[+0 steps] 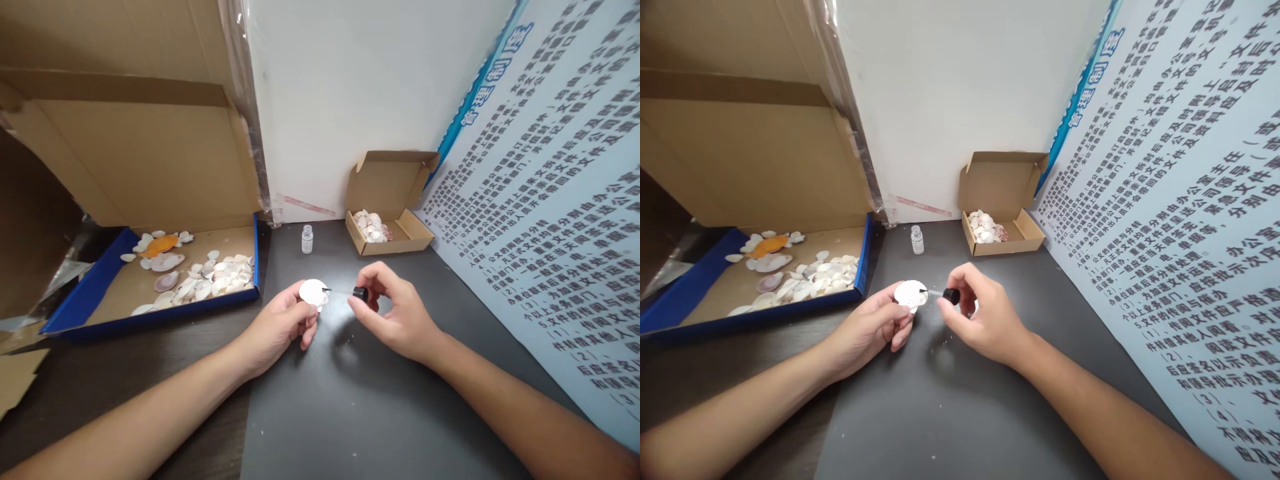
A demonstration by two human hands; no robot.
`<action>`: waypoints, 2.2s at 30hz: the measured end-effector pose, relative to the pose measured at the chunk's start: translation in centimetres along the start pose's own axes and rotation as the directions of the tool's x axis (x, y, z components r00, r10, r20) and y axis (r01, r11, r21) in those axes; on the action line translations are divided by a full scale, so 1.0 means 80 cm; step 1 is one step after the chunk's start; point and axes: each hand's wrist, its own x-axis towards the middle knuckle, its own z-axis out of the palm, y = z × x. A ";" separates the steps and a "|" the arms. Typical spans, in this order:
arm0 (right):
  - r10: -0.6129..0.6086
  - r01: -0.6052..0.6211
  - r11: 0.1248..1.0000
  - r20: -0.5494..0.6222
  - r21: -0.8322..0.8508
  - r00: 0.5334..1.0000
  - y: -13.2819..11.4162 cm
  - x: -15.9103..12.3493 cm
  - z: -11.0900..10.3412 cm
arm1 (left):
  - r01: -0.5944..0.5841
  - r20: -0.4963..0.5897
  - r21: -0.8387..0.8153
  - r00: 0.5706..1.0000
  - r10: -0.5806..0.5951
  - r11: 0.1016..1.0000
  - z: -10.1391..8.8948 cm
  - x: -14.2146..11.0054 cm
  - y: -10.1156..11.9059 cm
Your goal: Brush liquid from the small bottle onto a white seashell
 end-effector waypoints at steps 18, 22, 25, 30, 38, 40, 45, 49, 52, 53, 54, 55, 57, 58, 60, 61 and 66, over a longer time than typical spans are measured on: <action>0.026 -0.025 1.000 -0.018 0.013 1.000 0.002 0.003 0.000 | -0.002 -0.013 -0.008 1.000 0.002 1.000 0.002 0.000 0.001; -0.014 0.008 0.993 0.048 0.114 0.999 0.002 0.001 0.001 | 0.000 -0.027 -0.011 1.000 0.000 1.000 0.002 -0.002 0.001; 0.002 -0.004 0.999 0.030 0.046 1.000 0.002 0.001 0.001 | 0.003 -0.033 -0.012 0.999 -0.004 1.000 0.003 -0.002 0.001; -0.014 0.009 0.995 0.055 0.097 0.998 0.000 0.001 0.000 | 0.002 -0.034 -0.011 0.999 -0.002 1.000 0.002 -0.002 0.000; -0.036 0.032 0.993 0.028 0.117 0.999 0.002 0.001 0.000 | 0.014 -0.030 -0.003 0.999 -0.014 1.000 0.002 -0.002 0.000; -0.035 0.031 0.995 0.039 0.098 0.999 0.001 0.001 0.000 | 0.010 -0.030 -0.007 1.000 -0.010 1.000 0.002 -0.002 0.000; -0.013 0.013 0.996 -0.004 0.085 1.000 0.002 0.000 0.000 | 0.002 -0.021 -0.009 1.000 -0.002 1.000 0.002 -0.003 0.002; 0.023 -0.024 0.997 0.023 0.075 0.999 0.004 0.001 0.000 | 0.001 -0.017 -0.008 1.000 -0.001 1.000 0.001 -0.001 0.001; 0.011 -0.010 0.996 -0.019 0.084 1.000 0.005 0.002 0.000 | 0.001 -0.019 0.001 1.000 -0.001 1.000 0.001 -0.001 0.000; -0.006 0.007 0.994 -0.014 0.107 1.000 0.004 0.003 0.000 | -0.001 -0.019 0.004 1.000 0.001 1.000 0.001 -0.001 0.000; -0.018 0.018 0.992 0.000 0.124 1.000 0.004 0.003 0.001 | -0.004 -0.018 0.007 1.000 0.004 1.000 0.001 -0.001 0.000; -0.021 0.019 0.992 0.016 0.127 1.000 0.004 0.003 0.001 | -0.007 -0.015 0.010 1.000 0.007 1.000 0.001 -0.001 0.000; -0.001 -0.002 0.995 0.027 0.096 1.000 0.003 0.002 0.001 | -0.006 -0.009 0.012 1.000 0.006 1.000 0.002 -0.001 0.000; 0.010 -0.011 0.997 0.016 0.081 1.000 0.003 0.002 0.001 | -0.003 -0.009 0.012 1.000 0.004 1.000 0.002 -0.001 0.000; 0.008 -0.006 0.996 -0.016 0.088 1.000 0.003 0.001 0.000 | 0.002 -0.013 0.010 1.000 -0.002 1.000 0.002 -0.001 0.000; -0.003 0.005 0.994 -0.015 0.110 1.000 0.003 0.001 0.000 | 0.002 -0.018 0.009 1.000 -0.002 1.000 0.002 -0.001 0.000; 0.008 -0.012 0.993 0.036 0.115 0.999 0.003 -0.001 0.001 | -0.014 0.001 0.047 1.000 0.014 0.999 0.001 0.000 -0.003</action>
